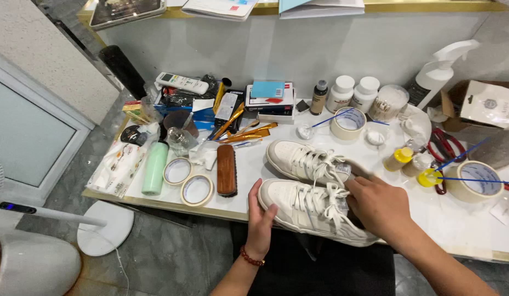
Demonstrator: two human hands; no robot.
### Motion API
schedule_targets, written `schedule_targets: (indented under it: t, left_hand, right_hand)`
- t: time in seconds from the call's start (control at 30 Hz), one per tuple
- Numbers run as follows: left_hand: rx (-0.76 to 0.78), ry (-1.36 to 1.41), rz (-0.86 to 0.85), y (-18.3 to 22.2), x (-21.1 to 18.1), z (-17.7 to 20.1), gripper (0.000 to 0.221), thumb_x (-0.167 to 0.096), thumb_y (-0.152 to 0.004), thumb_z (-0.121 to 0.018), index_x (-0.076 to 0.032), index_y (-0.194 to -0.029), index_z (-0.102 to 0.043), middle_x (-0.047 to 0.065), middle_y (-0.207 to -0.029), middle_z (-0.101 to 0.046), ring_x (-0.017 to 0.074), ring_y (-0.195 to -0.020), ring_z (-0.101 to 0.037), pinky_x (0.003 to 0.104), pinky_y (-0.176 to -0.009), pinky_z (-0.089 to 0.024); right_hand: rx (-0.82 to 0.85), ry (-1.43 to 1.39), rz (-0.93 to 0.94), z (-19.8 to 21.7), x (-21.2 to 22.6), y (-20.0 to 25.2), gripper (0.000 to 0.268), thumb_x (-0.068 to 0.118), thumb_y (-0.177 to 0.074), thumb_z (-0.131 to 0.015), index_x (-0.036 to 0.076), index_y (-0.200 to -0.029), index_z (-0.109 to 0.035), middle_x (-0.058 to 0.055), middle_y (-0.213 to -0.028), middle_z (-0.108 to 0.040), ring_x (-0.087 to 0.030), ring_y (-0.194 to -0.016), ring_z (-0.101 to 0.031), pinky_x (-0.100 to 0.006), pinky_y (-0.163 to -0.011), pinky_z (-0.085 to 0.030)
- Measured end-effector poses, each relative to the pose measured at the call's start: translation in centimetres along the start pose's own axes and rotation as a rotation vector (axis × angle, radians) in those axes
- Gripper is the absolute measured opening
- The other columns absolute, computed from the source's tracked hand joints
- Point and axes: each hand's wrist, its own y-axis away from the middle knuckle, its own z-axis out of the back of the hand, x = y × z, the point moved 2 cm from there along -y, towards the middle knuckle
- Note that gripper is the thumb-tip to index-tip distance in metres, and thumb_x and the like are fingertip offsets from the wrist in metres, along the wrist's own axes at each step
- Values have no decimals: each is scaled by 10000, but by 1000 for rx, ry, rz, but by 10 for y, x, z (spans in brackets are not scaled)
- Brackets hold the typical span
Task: The person holds a white sneaker on a work counter and wraps masking tape around its upper, pressing the tape along the sole edge and smoothing it by hand. They then pick up a small pen-like tool and begin working along the taped edge of the shoe.
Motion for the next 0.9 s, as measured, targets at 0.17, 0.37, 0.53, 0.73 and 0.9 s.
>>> schedule_targets:
  t: [0.17, 0.37, 0.53, 0.73, 0.9]
  left_hand:
    - [-68, -168, -48, -21, 6, 24, 750, -211, -940, -642, -18, -1567, -278, 191, -1453, -499, 251, -1318, -518, 379, -1133, -422]
    - [0, -221, -5, -42, -2, 33, 697, -185, -912, -664, -5, -1518, -371, 173, -1361, -567, 230, -1234, -576, 359, -1074, -472]
    - [32, -151, 41, -66, 3, 44, 615, -161, -919, -661, 4, -1471, -442, 156, -1304, -603, 208, -1187, -596, 344, -1054, -488]
    - [-21, -123, 98, -88, 2, 53, 498, -159, -948, -637, 7, -1404, -526, 120, -1239, -648, 174, -1109, -612, 324, -995, -501]
    - [-79, -218, 17, -96, 7, 63, 424, -176, -978, -600, 10, -1359, -582, 108, -1232, -666, 156, -1093, -615, 301, -974, -495]
  right_hand:
    - [59, -28, 35, -16, 11, -2, 206, 337, -822, -675, 197, -973, -682, 40, -873, -705, -213, -942, -680, -427, -664, -578]
    - [85, -106, 44, -10, 5, -6, 311, 359, -789, -679, 185, -1046, -697, 15, -892, -718, -230, -941, -684, -426, -708, -575]
    - [114, -259, 47, -9, -19, -13, 529, 431, -710, -711, 189, -1179, -706, -34, -1020, -717, -258, -935, -693, -420, -766, -565]
    - [47, -471, 92, -11, -38, -22, 584, 469, -734, -766, 125, -1203, -716, -82, -1054, -707, -282, -864, -695, -401, -721, -559]
    - [-53, -527, -104, -26, -50, -13, 343, 336, -755, -839, 98, -984, -746, -54, -848, -704, -222, -728, -683, -349, -623, -543]
